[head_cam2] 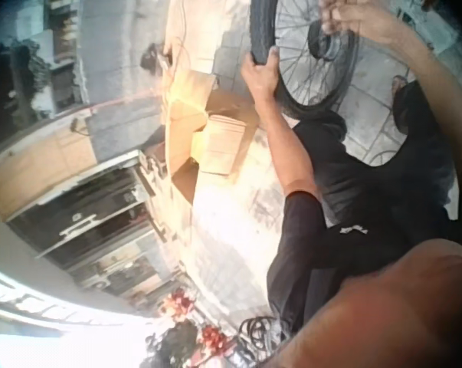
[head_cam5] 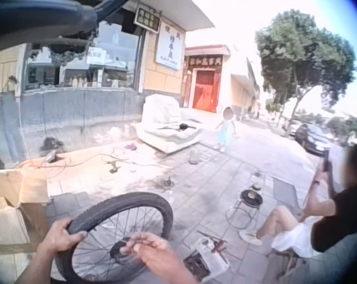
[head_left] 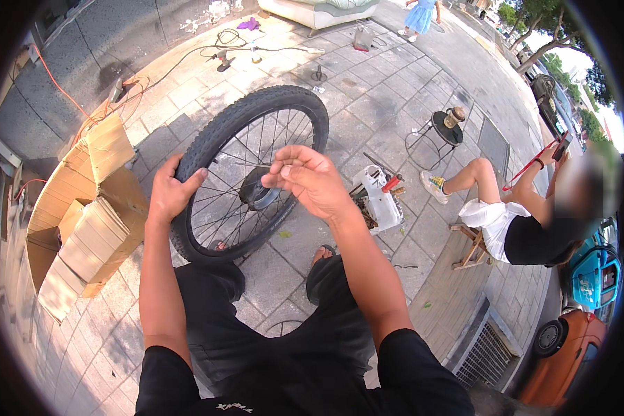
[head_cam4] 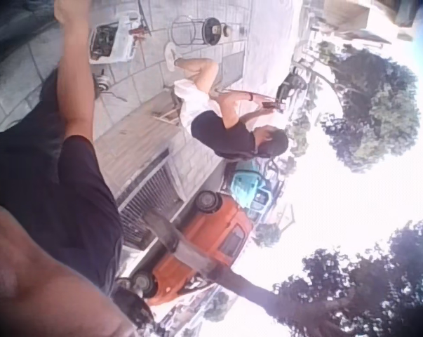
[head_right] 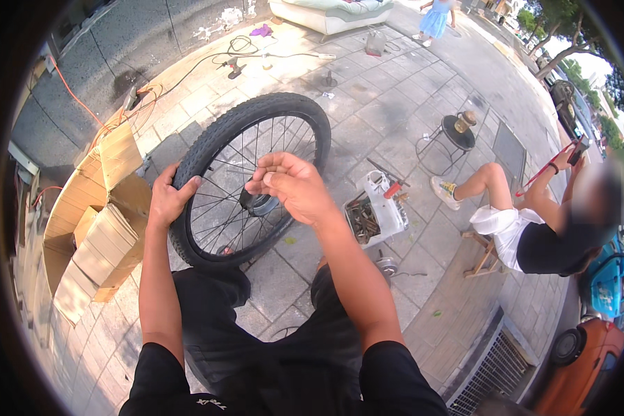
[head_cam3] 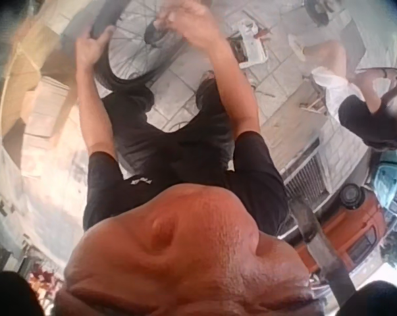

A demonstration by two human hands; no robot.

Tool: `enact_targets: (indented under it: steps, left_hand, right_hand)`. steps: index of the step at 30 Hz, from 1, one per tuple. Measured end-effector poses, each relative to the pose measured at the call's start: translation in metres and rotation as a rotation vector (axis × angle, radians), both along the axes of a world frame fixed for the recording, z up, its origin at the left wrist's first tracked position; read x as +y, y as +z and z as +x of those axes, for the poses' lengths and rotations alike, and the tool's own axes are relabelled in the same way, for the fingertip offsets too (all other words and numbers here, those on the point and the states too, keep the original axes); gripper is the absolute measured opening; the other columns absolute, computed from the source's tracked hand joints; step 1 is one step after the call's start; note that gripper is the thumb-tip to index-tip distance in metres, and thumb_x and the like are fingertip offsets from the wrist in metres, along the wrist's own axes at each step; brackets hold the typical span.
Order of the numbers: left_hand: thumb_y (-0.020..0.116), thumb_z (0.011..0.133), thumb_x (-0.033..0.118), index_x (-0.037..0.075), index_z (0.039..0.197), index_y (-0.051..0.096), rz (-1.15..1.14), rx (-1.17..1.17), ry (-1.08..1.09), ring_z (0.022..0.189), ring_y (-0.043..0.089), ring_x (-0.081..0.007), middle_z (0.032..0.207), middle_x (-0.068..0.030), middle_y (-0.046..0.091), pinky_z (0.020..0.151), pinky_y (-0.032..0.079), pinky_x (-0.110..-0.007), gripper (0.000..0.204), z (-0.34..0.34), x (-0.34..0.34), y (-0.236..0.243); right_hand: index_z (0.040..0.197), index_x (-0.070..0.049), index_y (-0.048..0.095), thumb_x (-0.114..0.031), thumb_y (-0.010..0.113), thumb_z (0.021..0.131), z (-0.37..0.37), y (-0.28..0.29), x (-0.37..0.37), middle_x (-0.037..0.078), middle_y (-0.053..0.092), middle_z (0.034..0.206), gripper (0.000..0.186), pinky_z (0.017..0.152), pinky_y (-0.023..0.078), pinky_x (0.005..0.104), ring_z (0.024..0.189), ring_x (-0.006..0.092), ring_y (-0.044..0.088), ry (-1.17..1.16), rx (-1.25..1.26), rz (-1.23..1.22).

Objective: The person sits on the ground and removes the hub from a bicycle wheel. They then place the hub back into the wheel and use a tool to tighten the spokes.

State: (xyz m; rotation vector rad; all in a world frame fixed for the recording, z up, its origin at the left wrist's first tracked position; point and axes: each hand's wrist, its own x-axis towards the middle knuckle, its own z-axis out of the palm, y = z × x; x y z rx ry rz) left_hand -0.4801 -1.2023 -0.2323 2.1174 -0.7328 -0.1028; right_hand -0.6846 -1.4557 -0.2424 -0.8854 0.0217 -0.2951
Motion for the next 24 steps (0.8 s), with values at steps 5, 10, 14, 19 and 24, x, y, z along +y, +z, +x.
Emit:
enact_targets:
  steps: [5,10,14,19,24]
  left_hand:
    - [0.091,0.088,0.029,-0.004,0.128,0.072,-0.045,-0.042,0.013,0.091,0.067,-0.0157,0.104,-0.01,0.078,0.086,0.057,-0.034,0.055,-0.016,0.015,-0.009]
    - [0.09,0.09,0.028,-0.005,0.128,0.07,-0.04,-0.024,0.032,0.093,0.071,-0.0164,0.105,-0.0113,0.079,0.086,0.058,-0.033,0.054,-0.029,0.011,-0.007]
    - [0.092,0.086,0.035,-0.008,0.132,0.069,0.031,-0.067,0.061,0.095,0.072,-0.0196,0.107,-0.0162,0.079,0.087,0.059,-0.036,0.067,-0.031,0.001,-0.003]
    - [0.093,0.085,0.035,-0.007,0.13,0.07,0.052,-0.025,-0.004,0.089,0.07,-0.0188,0.102,-0.0143,0.078,0.084,0.058,-0.035,0.066,-0.033,-0.031,0.011]
    - [0.094,0.085,0.033,-0.004,0.129,0.069,0.278,-0.081,-0.169,0.089,0.069,-0.02,0.101,-0.0124,0.077,0.084,0.058,-0.038,0.063,-0.037,-0.048,0.047]
  right_hand:
    - [0.129,0.004,0.067,0.005,0.051,0.103,0.033,-0.057,0.044,0.021,0.077,0.123,0.031,0.106,0.062,0.0536,0.113,0.0381,0.078,0.227,-0.09,0.468]
    - [0.133,0.009,0.065,0.005,0.047,0.103,0.054,-0.045,0.082,0.022,0.076,0.122,0.036,0.1,0.064,0.0498,0.109,0.0363,0.079,0.243,0.007,0.205]
    - [0.13,0.011,0.066,-0.006,0.051,0.105,0.047,-0.039,0.087,0.014,0.075,0.099,0.034,0.079,0.062,0.0357,0.088,0.0209,0.081,0.248,0.165,-0.712]
    - [0.108,-0.006,0.064,-0.034,0.058,0.111,0.028,-0.042,0.09,0.024,0.072,0.09,0.029,0.079,0.055,0.058,0.083,0.0502,0.069,-0.061,-0.052,-1.166]
    - [0.125,-0.003,0.063,-0.026,0.051,0.113,0.008,-0.02,0.068,0.026,0.075,0.11,0.028,0.088,0.055,0.0585,0.105,0.0495,0.072,-0.114,0.034,-1.044]
